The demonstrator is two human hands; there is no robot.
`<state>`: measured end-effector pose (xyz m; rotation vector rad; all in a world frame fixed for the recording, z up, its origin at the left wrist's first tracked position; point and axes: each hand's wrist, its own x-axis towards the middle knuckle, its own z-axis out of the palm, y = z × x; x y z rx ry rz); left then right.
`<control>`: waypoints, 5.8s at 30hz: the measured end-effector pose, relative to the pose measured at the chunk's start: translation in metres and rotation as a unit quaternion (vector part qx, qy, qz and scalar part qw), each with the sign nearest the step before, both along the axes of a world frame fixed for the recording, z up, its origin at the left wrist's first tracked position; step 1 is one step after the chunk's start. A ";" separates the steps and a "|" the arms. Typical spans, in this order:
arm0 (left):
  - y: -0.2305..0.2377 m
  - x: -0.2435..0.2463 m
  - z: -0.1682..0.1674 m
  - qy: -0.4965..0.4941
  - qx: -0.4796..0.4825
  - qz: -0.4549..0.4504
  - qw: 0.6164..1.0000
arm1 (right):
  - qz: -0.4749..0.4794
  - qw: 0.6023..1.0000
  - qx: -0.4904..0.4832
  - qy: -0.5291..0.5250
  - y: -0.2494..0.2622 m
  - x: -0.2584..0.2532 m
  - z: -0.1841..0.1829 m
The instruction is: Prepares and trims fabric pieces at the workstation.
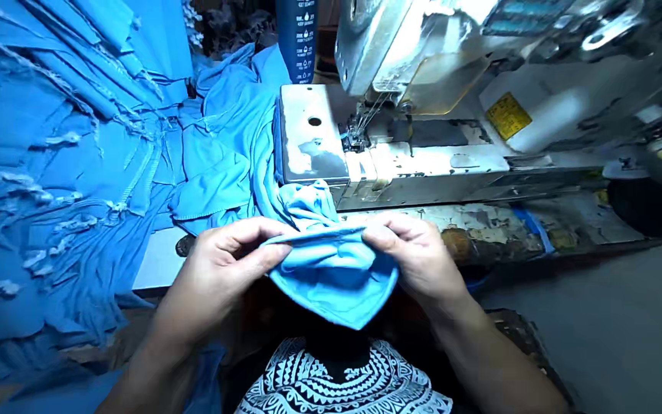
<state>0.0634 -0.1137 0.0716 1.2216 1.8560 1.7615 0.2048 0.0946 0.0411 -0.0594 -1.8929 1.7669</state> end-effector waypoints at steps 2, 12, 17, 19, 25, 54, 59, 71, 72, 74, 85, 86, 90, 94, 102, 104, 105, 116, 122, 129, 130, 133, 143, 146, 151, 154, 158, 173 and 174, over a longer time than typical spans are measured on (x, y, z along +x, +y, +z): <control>-0.002 -0.004 -0.010 -0.097 0.006 -0.023 0.995 | 0.032 0.994 -0.101 -0.033 0.002 -0.003 -0.005; -0.003 -0.008 -0.018 -0.108 0.007 -0.002 0.994 | 0.020 0.994 -0.111 -0.005 0.005 -0.004 -0.009; -0.001 -0.005 -0.020 -0.102 0.008 -0.018 0.995 | 0.006 0.995 -0.103 -0.007 0.008 0.002 -0.011; 0.005 0.000 -0.017 -0.057 -0.011 -0.023 0.998 | 0.000 0.996 -0.088 -0.002 0.010 0.004 -0.012; 0.033 0.013 -0.011 0.047 -0.051 -0.029 0.997 | -0.208 0.963 0.169 0.018 0.021 0.021 -0.032; 0.035 0.016 -0.017 -0.066 -0.066 -0.018 0.995 | -0.017 0.995 0.080 0.066 -0.027 0.046 -0.022; 0.034 0.016 -0.018 -0.078 -0.081 -0.048 0.993 | 0.037 0.997 0.060 -0.036 -0.043 0.030 -0.034; 0.037 0.016 -0.017 -0.100 -0.059 -0.051 0.992 | -0.004 0.995 0.097 -0.038 -0.043 0.027 -0.034; 0.037 0.016 -0.017 -0.099 -0.059 -0.051 0.992 | -0.005 0.995 0.097 -0.040 -0.043 0.027 -0.034; 0.037 0.017 -0.017 -0.099 -0.059 -0.051 0.992 | -0.007 0.995 0.096 -0.038 -0.042 0.027 -0.033; 0.037 0.021 -0.017 -0.044 -0.081 -0.060 0.994 | -0.001 0.999 0.043 -0.009 -0.030 0.023 -0.030; 0.038 0.021 -0.017 -0.035 -0.082 -0.060 0.994 | 0.018 1.000 -0.001 -0.019 -0.029 0.023 -0.029; 0.041 0.022 -0.020 -0.017 -0.102 -0.066 0.992 | 0.049 0.993 -0.104 0.030 -0.028 0.027 -0.027; 0.045 0.022 -0.019 -0.093 -0.069 -0.074 0.991 | -0.056 0.992 0.074 0.080 -0.023 0.035 -0.023; 0.053 0.030 -0.013 -0.108 -0.062 -0.078 0.989 | -0.268 0.894 0.342 0.110 -0.022 0.028 -0.027; 0.054 0.031 -0.012 -0.099 -0.067 -0.075 0.990 | -0.274 0.885 0.360 0.112 -0.022 0.027 -0.029; 0.054 0.032 -0.013 -0.095 -0.065 -0.076 0.990 | -0.279 0.881 0.366 0.111 -0.022 0.027 -0.029; 0.053 0.029 -0.016 -0.064 -0.080 -0.095 0.990 | 0.050 0.977 -0.197 0.069 -0.019 0.045 -0.015; 0.053 0.022 -0.020 -0.045 -0.093 -0.086 0.991 | 0.187 0.948 -0.205 0.160 -0.005 0.099 0.010; 0.046 0.018 -0.019 -0.031 -0.105 -0.143 0.984 | -0.065 0.996 0.056 0.034 0.015 0.062 -0.005; 0.046 0.019 -0.018 -0.024 -0.104 -0.141 0.984 | -0.066 0.995 0.069 0.017 0.014 0.050 -0.010; 0.041 0.022 -0.015 -0.028 -0.095 -0.128 0.987 | -0.122 0.980 0.160 0.006 0.007 0.038 -0.014; 0.046 0.023 -0.017 -0.063 -0.065 -0.120 0.989 | 0.145 0.974 -0.148 -0.093 -0.017 0.060 -0.013; 0.044 0.023 -0.018 -0.061 -0.063 -0.125 0.988 | 0.157 0.949 -0.252 -0.105 -0.020 0.053 -0.014; 0.041 0.022 -0.018 -0.051 -0.059 -0.128 0.989 | 0.155 0.944 -0.273 -0.101 -0.020 0.049 -0.015; 0.042 0.022 -0.018 -0.056 -0.057 -0.125 0.989 | 0.155 0.943 -0.276 -0.104 -0.020 0.050 -0.016; 0.043 0.023 -0.017 -0.050 -0.057 -0.123 0.989 | 0.155 0.943 -0.278 -0.101 -0.019 0.051 -0.017; 0.042 0.023 -0.019 -0.035 -0.052 -0.123 0.990 | 0.159 0.942 -0.278 -0.097 -0.019 0.051 -0.019; 0.043 0.023 -0.019 -0.036 -0.052 -0.124 0.990 | 0.158 0.942 -0.280 -0.097 -0.018 0.051 -0.019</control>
